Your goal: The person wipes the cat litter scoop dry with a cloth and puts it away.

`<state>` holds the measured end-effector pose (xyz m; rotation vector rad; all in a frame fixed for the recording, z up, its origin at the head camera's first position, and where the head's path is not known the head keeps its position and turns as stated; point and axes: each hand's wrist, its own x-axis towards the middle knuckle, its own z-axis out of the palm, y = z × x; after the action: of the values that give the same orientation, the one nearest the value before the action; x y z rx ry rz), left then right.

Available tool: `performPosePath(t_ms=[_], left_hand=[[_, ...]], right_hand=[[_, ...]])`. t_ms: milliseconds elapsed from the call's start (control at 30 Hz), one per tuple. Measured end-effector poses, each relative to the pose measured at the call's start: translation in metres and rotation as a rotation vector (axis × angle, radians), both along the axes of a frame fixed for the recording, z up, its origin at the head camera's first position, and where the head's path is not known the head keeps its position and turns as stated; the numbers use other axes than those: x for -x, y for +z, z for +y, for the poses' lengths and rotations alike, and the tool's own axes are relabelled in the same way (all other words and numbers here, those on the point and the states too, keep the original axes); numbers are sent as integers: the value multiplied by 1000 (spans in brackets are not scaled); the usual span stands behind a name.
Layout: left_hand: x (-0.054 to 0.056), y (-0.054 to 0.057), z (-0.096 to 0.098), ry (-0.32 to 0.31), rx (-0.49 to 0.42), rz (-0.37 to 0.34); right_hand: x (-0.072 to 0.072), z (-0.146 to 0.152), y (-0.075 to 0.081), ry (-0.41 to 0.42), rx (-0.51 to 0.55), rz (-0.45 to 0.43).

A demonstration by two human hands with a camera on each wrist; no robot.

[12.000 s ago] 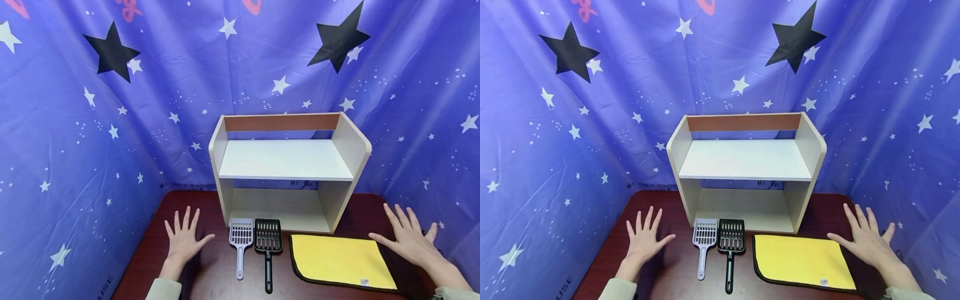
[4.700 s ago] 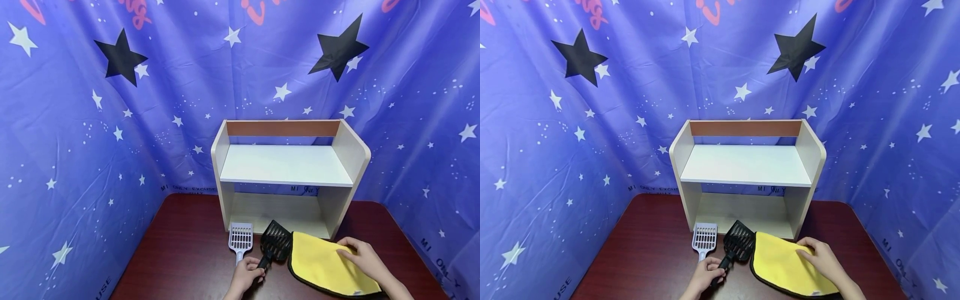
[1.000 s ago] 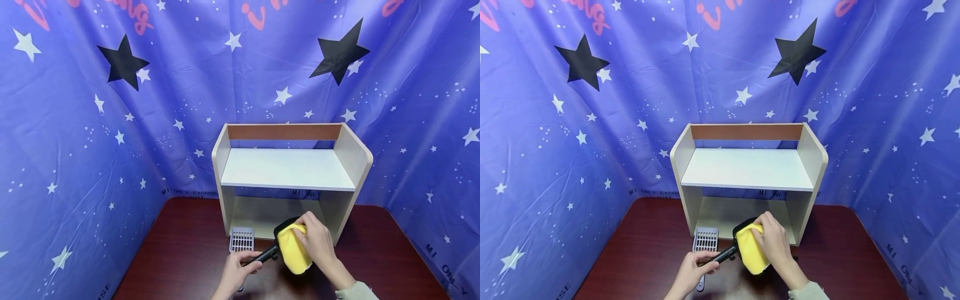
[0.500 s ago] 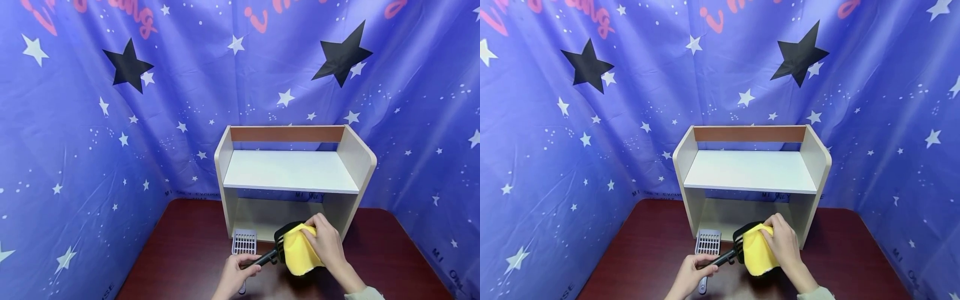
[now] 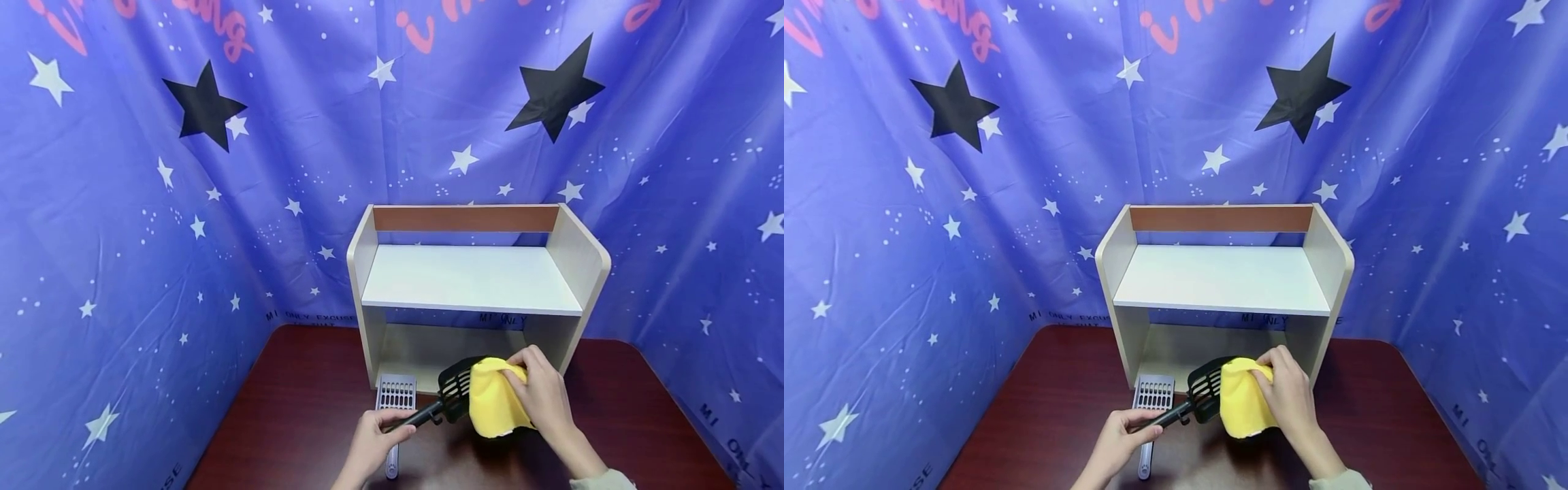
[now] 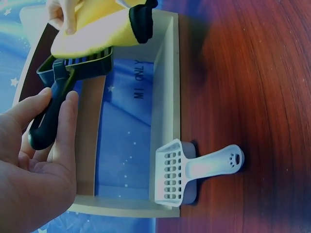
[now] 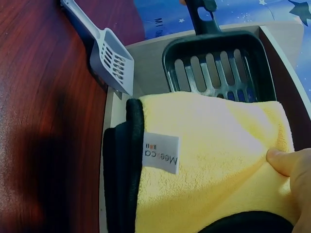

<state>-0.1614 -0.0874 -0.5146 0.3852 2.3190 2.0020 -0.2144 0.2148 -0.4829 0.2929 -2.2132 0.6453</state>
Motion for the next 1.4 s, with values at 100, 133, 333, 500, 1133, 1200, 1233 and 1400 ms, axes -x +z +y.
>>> performPosePath(t_ms=[100, 133, 333, 500, 1133, 1200, 1233, 1400], left_hand=[[1, -1, -4, 19, 23, -1], [1, -1, -5, 23, 26, -4], [1, 1, -6, 58, -10, -15], [1, 2, -4, 70, -66, -11], [-2, 5, 14, 73, -47, 60], [-2, 5, 16, 79, -36, 57], [-3, 4, 17, 81, -28, 49], [-3, 3, 20, 76, -4, 26]], right_hand=[[1, 2, 0, 12, 15, 2], [0, 3, -1, 18, 19, 2], [-1, 3, -2, 93, 27, 35], [-1, 0, -3, 199, 1, 75], [1, -16, -5, 304, -40, 102], [1, -17, -5, 301, -43, 104], [1, -17, -6, 300, -40, 103], [0, -19, -6, 275, -33, 106]])
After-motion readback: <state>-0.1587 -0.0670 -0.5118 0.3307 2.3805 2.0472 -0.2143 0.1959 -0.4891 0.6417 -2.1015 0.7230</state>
